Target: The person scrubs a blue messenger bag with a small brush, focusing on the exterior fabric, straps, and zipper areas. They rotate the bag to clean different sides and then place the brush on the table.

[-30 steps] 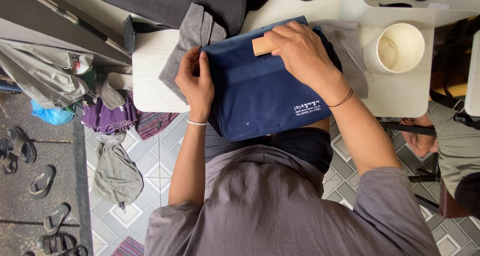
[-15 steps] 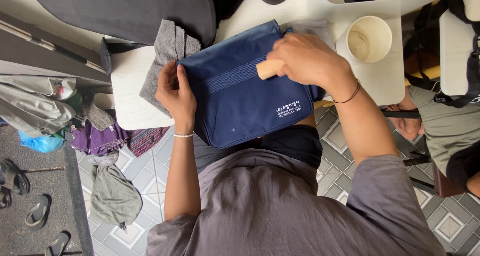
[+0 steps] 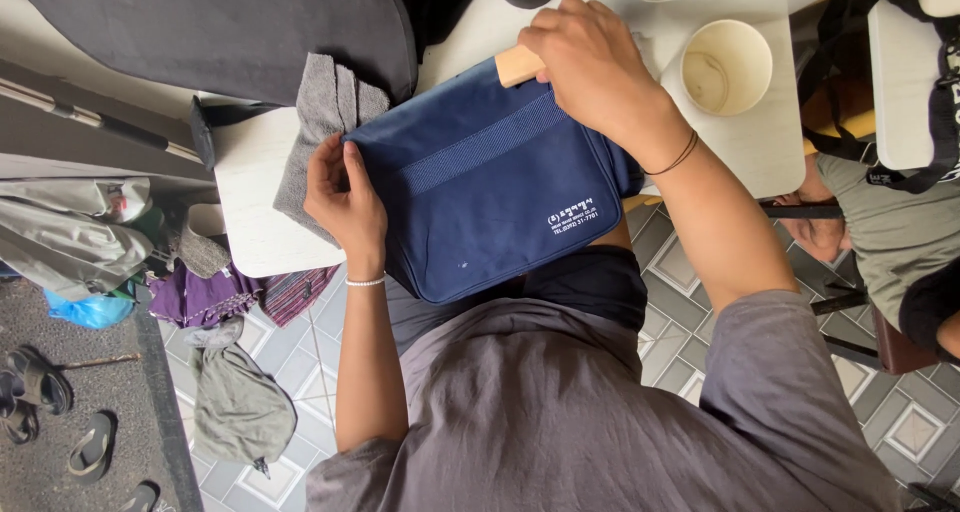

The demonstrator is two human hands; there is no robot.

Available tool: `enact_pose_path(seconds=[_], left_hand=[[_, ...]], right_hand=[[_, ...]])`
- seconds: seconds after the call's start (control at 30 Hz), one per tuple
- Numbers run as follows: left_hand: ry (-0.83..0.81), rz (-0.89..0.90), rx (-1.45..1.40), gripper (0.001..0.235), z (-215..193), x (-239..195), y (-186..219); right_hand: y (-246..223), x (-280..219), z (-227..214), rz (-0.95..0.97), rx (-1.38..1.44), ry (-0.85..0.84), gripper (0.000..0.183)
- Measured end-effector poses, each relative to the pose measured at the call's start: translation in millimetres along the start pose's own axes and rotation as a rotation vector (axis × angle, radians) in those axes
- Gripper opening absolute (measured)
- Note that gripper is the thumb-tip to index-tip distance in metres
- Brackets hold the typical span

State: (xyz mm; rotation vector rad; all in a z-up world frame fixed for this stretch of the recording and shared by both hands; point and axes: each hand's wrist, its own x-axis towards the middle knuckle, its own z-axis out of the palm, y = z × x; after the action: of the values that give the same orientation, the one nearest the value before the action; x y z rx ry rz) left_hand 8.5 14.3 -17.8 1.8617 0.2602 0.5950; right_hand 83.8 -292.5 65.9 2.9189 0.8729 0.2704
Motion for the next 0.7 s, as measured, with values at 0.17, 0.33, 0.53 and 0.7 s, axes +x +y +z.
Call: enact_pose_path(seconds=[0.17, 0.33, 0.53, 0.7], left_hand=[[0.006, -0.004, 0.01, 0.021, -0.6, 0.1, -1.0], [0.018, 0.014, 0.018, 0.022, 2.5, -0.1, -2.0], [0.03, -0.002, 0.009, 0.021, 1.9, -0.4, -3.6], [0.009, -0.037, -0.002, 0.021, 1.3, -1.1, -1.5]], right_hand=[[-27.9, -2.1, -30.2, 0.015, 0.271, -0.361, 0.013], [-30.6, -3.2, -21.2, -0.046, 0.161, -0.119, 0.019], [-30.0, -0.6, -18.1, -0.062, 0.146, -0.07, 0.013], [-43.1, -0.9, -5.9, -0.054, 0.146, -0.034, 0.014]])
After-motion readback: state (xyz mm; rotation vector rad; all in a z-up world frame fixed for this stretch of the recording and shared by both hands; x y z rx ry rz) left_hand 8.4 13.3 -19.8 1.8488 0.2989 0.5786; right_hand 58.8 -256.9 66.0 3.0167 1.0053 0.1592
